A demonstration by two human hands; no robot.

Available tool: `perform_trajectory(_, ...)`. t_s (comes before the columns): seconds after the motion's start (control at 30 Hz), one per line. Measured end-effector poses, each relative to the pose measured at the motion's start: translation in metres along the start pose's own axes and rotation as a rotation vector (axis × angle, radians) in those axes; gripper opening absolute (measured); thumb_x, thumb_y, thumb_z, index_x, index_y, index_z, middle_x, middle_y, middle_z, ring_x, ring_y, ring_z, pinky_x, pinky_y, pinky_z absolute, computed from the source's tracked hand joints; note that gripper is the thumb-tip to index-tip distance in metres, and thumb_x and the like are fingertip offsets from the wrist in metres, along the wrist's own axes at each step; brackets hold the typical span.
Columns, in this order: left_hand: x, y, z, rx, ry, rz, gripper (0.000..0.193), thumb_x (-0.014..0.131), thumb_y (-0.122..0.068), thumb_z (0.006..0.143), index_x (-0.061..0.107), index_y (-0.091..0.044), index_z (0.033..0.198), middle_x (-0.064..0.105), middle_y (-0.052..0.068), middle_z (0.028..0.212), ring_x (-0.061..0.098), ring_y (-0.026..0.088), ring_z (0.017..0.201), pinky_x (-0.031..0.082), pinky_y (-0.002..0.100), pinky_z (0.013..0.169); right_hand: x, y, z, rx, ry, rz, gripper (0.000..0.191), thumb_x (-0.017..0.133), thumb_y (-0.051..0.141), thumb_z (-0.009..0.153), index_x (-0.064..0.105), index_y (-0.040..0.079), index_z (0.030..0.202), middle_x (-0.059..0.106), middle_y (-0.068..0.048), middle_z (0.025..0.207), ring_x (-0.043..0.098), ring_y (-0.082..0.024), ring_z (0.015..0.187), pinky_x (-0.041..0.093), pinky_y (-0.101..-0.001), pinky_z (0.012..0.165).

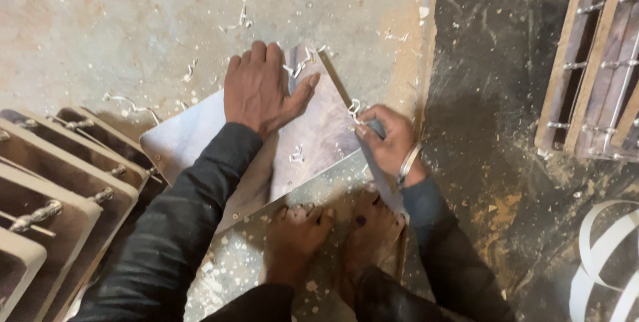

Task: The person kneels on the workshop floor and scrapes excess edge material off laminated album covers with a small flat blade, holding each cover steady with one hand while drawing the blade along its edge. They clear accumulated shavings from the blade and floor between covers and set finished covers onto a stack.

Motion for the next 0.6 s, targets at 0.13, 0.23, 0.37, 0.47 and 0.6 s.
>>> perform_trajectory(0.13, 0.002, 0.0, 0.001, -0.031, 0.034, -0.021, 0.065, 0.06, -0.064, 0.096, 0.056, 0.001, 0.09, 0.053, 0.016, 0.087, 0.055, 0.033, 0.076, 0.042, 0.045, 0.078, 0.0, -0.009, 0.001, 0.075, -0.002, -0.033, 0.011, 0.073, 0.009, 0.093, 0.068, 0.002, 0.099, 0.074, -0.01, 0.093, 0.07, -0.017, 0.085, 0.053, -0.0301, 0.076)
perform_trajectory(0.23, 0.002, 0.0, 0.002, -0.012, 0.014, -0.02, 0.065, 0.061, -0.064, 0.097, 0.056, 0.001, 0.091, 0.054, 0.016, 0.087, 0.055, 0.033, 0.076, 0.042, 0.044, 0.078, 0.005, -0.016, -0.004, 0.149, -0.026, -0.021, 0.01, 0.073, 0.01, 0.093, 0.069, 0.002, 0.099, 0.074, -0.01, 0.089, 0.068, -0.017, 0.08, 0.053, -0.0303, 0.073)
perform_trajectory(0.37, 0.002, -0.002, 0.001, -0.031, 0.037, -0.046, 0.061, 0.062, -0.061, 0.095, 0.055, 0.0, 0.088, 0.053, 0.016, 0.084, 0.054, 0.033, 0.074, 0.041, 0.044, 0.075, 0.011, -0.008, -0.01, 0.039, -0.145, 0.008, 0.01, 0.071, 0.01, 0.097, 0.066, 0.002, 0.101, 0.071, -0.01, 0.092, 0.066, -0.019, 0.084, 0.052, -0.0312, 0.075)
perform_trajectory(0.47, -0.001, -0.003, 0.0, -0.035, -0.015, -0.065, 0.057, 0.064, -0.057, 0.093, 0.056, -0.001, 0.089, 0.054, 0.016, 0.085, 0.054, 0.033, 0.076, 0.041, 0.044, 0.076, 0.009, -0.007, -0.011, 0.006, -0.158, -0.055, 0.01, 0.068, 0.011, 0.097, 0.065, 0.003, 0.102, 0.07, -0.01, 0.091, 0.068, -0.02, 0.082, 0.052, -0.032, 0.071)
perform_trajectory(0.6, -0.002, -0.003, 0.0, -0.032, -0.025, -0.053, 0.057, 0.066, -0.057, 0.092, 0.056, -0.001, 0.087, 0.054, 0.016, 0.084, 0.055, 0.033, 0.078, 0.041, 0.044, 0.075, -0.002, -0.008, 0.001, 0.002, 0.016, -0.135, 0.014, 0.072, 0.018, 0.096, 0.066, 0.007, 0.101, 0.071, -0.011, 0.083, 0.069, -0.021, 0.072, 0.052, -0.0334, 0.067)
Point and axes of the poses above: each hand's wrist, its own z-axis towards the middle knuckle, its own x-axis out of the palm, y = z × x, the point moved 3 cm from there along z, towards the middle knuckle
